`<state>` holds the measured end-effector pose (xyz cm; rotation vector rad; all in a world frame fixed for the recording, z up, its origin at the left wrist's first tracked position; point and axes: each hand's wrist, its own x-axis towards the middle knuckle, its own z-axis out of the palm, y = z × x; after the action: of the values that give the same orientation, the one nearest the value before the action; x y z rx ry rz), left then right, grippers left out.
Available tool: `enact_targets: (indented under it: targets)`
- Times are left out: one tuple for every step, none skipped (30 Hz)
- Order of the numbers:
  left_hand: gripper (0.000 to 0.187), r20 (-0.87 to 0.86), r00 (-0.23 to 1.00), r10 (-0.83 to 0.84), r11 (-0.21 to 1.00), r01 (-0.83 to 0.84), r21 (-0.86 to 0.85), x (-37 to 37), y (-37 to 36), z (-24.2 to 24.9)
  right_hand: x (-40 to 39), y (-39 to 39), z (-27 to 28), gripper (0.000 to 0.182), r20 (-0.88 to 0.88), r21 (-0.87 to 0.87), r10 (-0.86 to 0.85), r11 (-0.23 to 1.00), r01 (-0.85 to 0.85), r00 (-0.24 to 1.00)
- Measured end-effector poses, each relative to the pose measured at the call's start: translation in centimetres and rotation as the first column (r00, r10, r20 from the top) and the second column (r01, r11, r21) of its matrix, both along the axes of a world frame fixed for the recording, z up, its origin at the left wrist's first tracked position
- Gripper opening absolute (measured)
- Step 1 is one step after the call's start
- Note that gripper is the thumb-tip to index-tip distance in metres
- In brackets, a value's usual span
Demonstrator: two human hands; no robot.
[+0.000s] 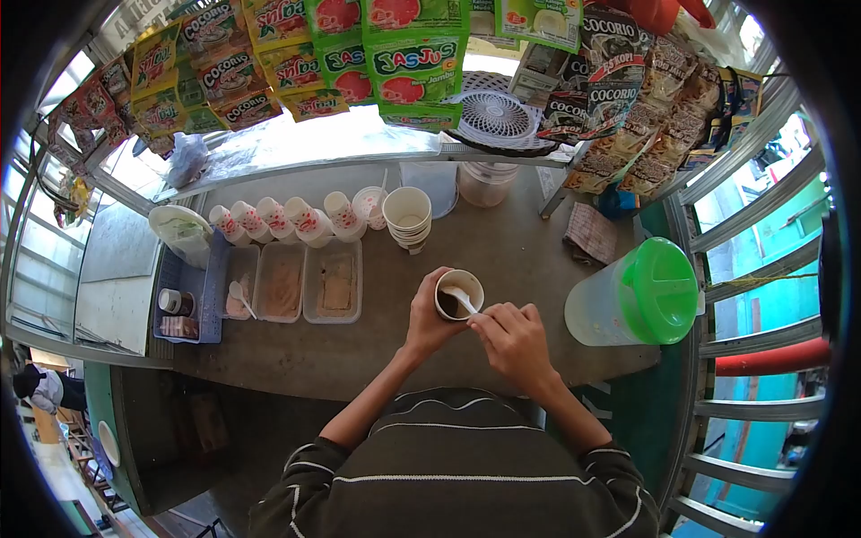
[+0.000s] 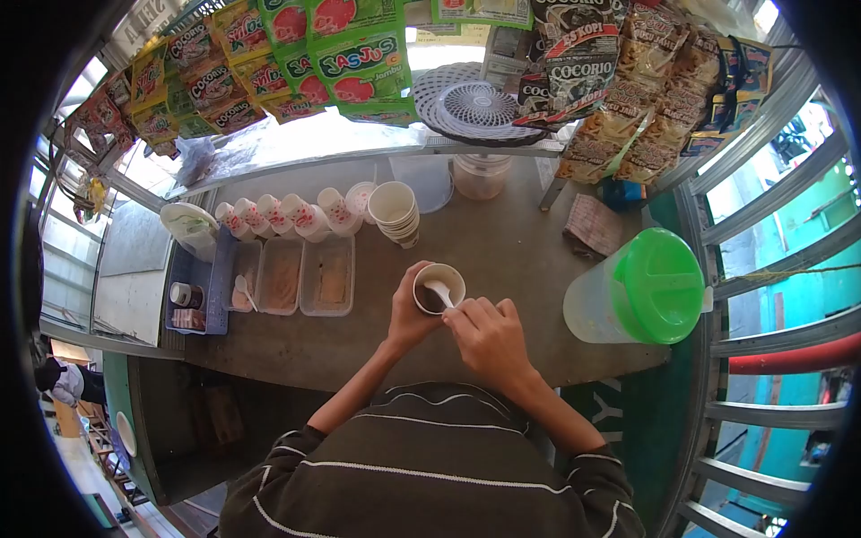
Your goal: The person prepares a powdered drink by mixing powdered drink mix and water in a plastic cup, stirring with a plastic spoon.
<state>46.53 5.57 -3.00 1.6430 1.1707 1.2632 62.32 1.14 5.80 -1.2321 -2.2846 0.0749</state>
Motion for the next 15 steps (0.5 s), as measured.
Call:
enact_targets:
  targets:
    - [0.079,0.011,1.000,0.007,0.999,-0.006,-0.033,0.0,-0.1,0.2,0.0,-0.3,1.1,0.010,-0.032,0.012,-0.024,1.000,0.024,0.999]
    - [0.079,0.022,1.000,0.012,0.998,-0.010,-0.066,0.0,-0.2,0.3,0.0,-0.6,1.8,0.010,-0.063,0.023,-0.049,0.998,0.051,0.997]
    - [0.079,0.022,1.000,0.011,0.998,-0.009,-0.066,0.0,-0.3,0.4,-0.1,-0.3,1.2,0.010,-0.062,0.023,-0.050,0.998,0.052,0.997]
    - [0.078,0.005,1.000,0.017,0.999,-0.017,-0.030,0.1,-0.3,0.4,-0.2,0.1,0.3,0.009,-0.033,0.038,-0.056,0.998,0.057,0.998]
    - [0.078,-0.012,1.000,0.023,1.000,-0.023,0.006,0.2,-0.3,0.4,-0.2,0.4,-0.4,0.009,-0.004,0.054,-0.063,0.997,0.063,0.998]
    - [0.078,-0.012,1.000,0.021,1.000,-0.021,0.008,0.2,-0.2,0.3,-0.2,0.3,-0.5,0.009,-0.004,0.056,-0.065,0.996,0.065,0.998]
    - [0.077,-0.012,1.000,0.018,1.000,-0.018,0.008,0.2,0.0,0.1,-0.2,0.2,-0.7,0.010,-0.003,0.028,-0.048,0.998,0.048,0.999]
    - [0.077,-0.012,1.000,0.018,1.000,-0.018,0.006,0.1,0.0,-0.1,-0.2,0.1,-0.8,0.010,-0.002,-0.001,-0.028,1.000,0.028,1.000]
    - [0.077,-0.012,1.000,0.021,1.000,-0.021,0.003,0.0,-0.1,0.1,-0.2,0.0,-0.2,0.010,-0.002,-0.004,-0.025,1.000,0.025,1.000]
    - [0.077,-0.022,0.999,0.034,0.999,-0.034,0.002,0.0,-0.1,0.3,-0.1,-0.3,0.8,0.010,-0.014,0.008,-0.042,0.999,0.042,0.999]
    - [0.077,-0.032,0.998,0.046,0.999,-0.045,0.003,0.0,-0.2,0.5,0.0,-0.4,1.4,0.010,-0.027,0.020,-0.060,0.998,0.061,0.998]
    - [0.077,-0.031,0.999,0.043,0.999,-0.043,0.003,0.0,-0.2,0.4,0.0,-0.2,1.1,0.010,-0.026,0.020,-0.063,0.998,0.063,0.998]
    - [0.077,-0.039,0.998,0.049,0.998,-0.048,0.027,0.1,-0.3,0.2,-0.1,0.0,0.4,0.009,0.001,0.024,-0.072,0.997,0.072,0.997]
    - [0.077,-0.047,0.997,0.055,0.997,-0.053,0.052,0.1,-0.3,0.1,-0.2,0.2,-0.2,0.009,0.027,0.029,-0.081,0.996,0.081,0.996]
    - [0.077,-0.047,0.998,0.052,0.997,-0.049,0.053,0.1,-0.3,0.1,-0.2,0.2,-0.6,0.009,0.028,0.030,-0.085,0.996,0.084,0.996]
